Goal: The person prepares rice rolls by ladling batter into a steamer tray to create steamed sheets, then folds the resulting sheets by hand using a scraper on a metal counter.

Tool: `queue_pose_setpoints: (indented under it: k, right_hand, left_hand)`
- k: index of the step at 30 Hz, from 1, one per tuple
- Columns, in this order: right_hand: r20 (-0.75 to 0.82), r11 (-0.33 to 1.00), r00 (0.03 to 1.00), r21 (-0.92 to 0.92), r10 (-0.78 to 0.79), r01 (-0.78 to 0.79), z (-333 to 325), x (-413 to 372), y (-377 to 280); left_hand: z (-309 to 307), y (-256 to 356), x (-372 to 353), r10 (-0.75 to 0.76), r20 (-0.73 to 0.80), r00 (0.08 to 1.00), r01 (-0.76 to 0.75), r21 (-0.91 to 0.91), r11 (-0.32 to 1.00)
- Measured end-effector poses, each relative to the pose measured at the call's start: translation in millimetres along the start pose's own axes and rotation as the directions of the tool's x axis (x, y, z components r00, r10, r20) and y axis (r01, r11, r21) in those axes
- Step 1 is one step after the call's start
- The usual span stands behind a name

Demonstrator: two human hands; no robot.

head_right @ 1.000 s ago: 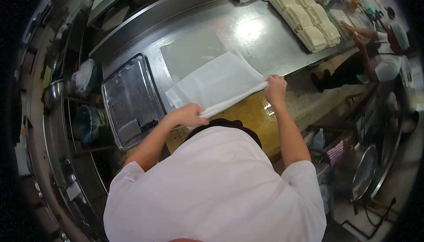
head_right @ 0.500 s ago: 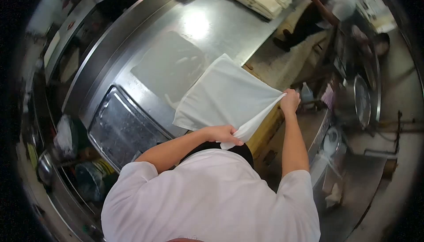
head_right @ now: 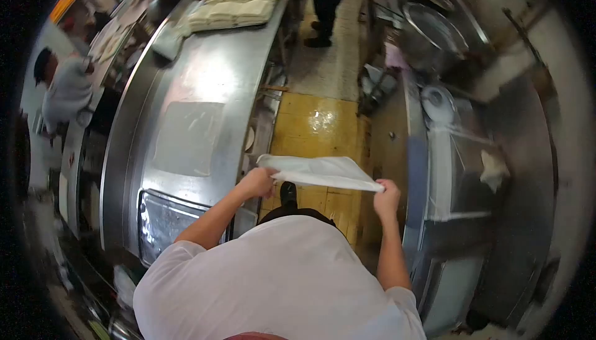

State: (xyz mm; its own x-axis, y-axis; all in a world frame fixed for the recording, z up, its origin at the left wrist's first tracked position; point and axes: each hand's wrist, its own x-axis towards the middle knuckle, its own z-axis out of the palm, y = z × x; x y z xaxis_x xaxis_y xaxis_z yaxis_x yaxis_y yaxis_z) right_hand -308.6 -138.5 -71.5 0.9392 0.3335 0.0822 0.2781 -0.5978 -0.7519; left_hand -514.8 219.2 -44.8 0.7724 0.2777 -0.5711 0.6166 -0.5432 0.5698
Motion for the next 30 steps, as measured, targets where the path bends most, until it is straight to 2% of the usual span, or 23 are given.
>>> queue_pose_setpoints:
  k: [1, 2, 3, 4, 5, 7, 8, 9, 11, 12, 13, 14, 15, 16, 17, 19, 21, 23, 25, 27, 29, 30]
  right_hand:
    - [0.042, 0.993, 0.992, -0.007, 0.120, -0.120, -9.6, -30.7, 3.0]
    - [0.128, 0.982, 0.975, -0.086, 0.180, -0.170, -13.2, -58.1, 30.2]
    - [0.294, 0.966, 0.929, -0.190, 0.225, -0.174, -23.6, -84.7, 40.0]
    - [0.396, 0.962, 0.878, -0.166, 0.268, -0.218, -32.0, -107.3, 49.9]
    - [0.492, 0.953, 0.816, -0.142, 0.304, -0.269, -39.8, -127.7, 55.1]
    - [0.317, 0.984, 0.932, -0.014, 0.174, -0.179, -51.3, -158.5, 60.9]
    - [0.250, 0.980, 0.953, 0.062, 0.170, -0.191, -68.2, -165.5, 39.2]
    - [0.177, 0.971, 0.969, 0.135, 0.172, -0.197, -87.8, -167.2, 12.2]
    - [-0.018, 0.989, 0.994, 0.102, -0.110, 0.111, -104.3, -174.9, 1.1]
    - [0.001, 0.986, 0.987, 0.039, -0.161, 0.161, -116.2, -178.6, -7.3]
    - [0.028, 0.978, 0.978, -0.023, -0.207, 0.208, -126.6, -185.4, -12.8]
    - [-0.016, 0.985, 0.986, -0.033, -0.168, 0.167, -130.5, -194.0, -6.4]
    - [0.017, 0.996, 0.996, -0.041, -0.082, 0.083, -132.2, -203.2, 5.4]
    - [0.049, 0.999, 0.999, -0.046, 0.005, -0.003, -136.3, -213.8, 20.1]
    - [0.005, 0.998, 0.999, -0.047, 0.042, -0.042, -143.4, -225.6, 38.3]
    - [0.136, 0.931, 0.922, -0.005, 0.363, -0.366, -165.9, -252.3, 77.0]
    - [-0.176, 0.913, 0.919, -0.151, 0.352, -0.378, -205.2, -294.1, 100.5]
    - [-0.326, 0.839, 0.789, 0.020, 0.520, -0.544, -276.2, -328.0, 78.1]
    - [-0.479, 0.840, 0.706, 0.148, 0.522, -0.522, -339.3, -365.8, 73.1]
    - [-0.635, 0.836, 0.589, 0.176, 0.500, -0.520, -392.7, -393.3, 34.0]
    - [-0.729, 0.861, 0.491, 0.273, 0.477, -0.430, -426.2, -415.5, 21.6]
    - [-0.747, 0.858, 0.445, 0.334, 0.493, -0.390, -437.7, -423.1, 14.0]
  left_hand:
    - [7.7, 9.5, 2.9, 0.024, 0.021, 0.999, -0.025, 0.031, 0.999]
    - [13.0, 23.8, 4.6, 0.055, 0.023, 0.998, -0.046, -0.275, 0.960]
    - [18.5, 38.4, 5.6, 0.083, 0.020, 0.996, -0.058, -0.555, 0.830]
    - [34.2, 50.2, 7.1, 0.194, -0.048, 0.980, -0.175, -0.673, 0.719]
    - [50.5, 62.5, 8.7, 0.229, -0.027, 0.973, -0.191, -0.649, 0.736]
    - [86.5, 92.0, 10.3, 0.348, 0.107, 0.931, -0.054, -0.904, 0.425]
    - [102.7, 114.0, 1.9, 0.381, 0.221, 0.898, 0.041, -0.904, 0.426]
    - [122.9, 137.5, -11.1, 0.403, 0.275, 0.873, 0.061, -0.881, 0.470]
    - [162.9, 184.8, -41.8, 0.467, 0.395, 0.791, 0.127, -0.853, 0.505]
    - [178.6, 208.3, -55.5, 0.538, 0.417, 0.733, -0.012, -0.782, 0.623]
    - [184.8, 231.3, -73.7, 0.548, 0.460, 0.699, -0.010, -0.760, 0.650]
    - [187.4, 256.6, -93.9, 0.620, 0.495, 0.608, -0.231, -0.637, 0.735]
    - [189.0, 282.4, -115.0, 0.673, 0.544, 0.501, -0.455, -0.496, 0.740]
    - [188.0, 307.9, -134.9, 0.746, 0.529, 0.403, -0.465, -0.584, 0.665]
    - [186.4, 326.6, -147.0, 0.740, 0.567, 0.361, -0.469, -0.575, 0.670]
    - [179.6, 360.4, -159.1, 0.863, 0.385, 0.327, -0.843, -0.292, 0.451]
    - [179.8, 396.9, -161.0, 0.969, 0.198, 0.147, -0.984, -0.073, 0.165]
    - [180.6, 439.1, -160.1, 0.978, 0.086, 0.188, -0.981, -0.031, 0.191]
    - [187.6, 482.1, -151.0, 0.952, -0.016, 0.307, -0.944, -0.134, 0.302]
    - [202.4, 527.2, -122.3, 0.979, -0.155, 0.131, -0.948, -0.310, 0.078]
    - [218.6, 570.8, -116.1, 0.953, -0.223, 0.207, -0.900, -0.426, 0.096]
    - [227.4, 584.9, -120.9, 0.948, -0.158, 0.277, -0.792, -0.596, 0.132]
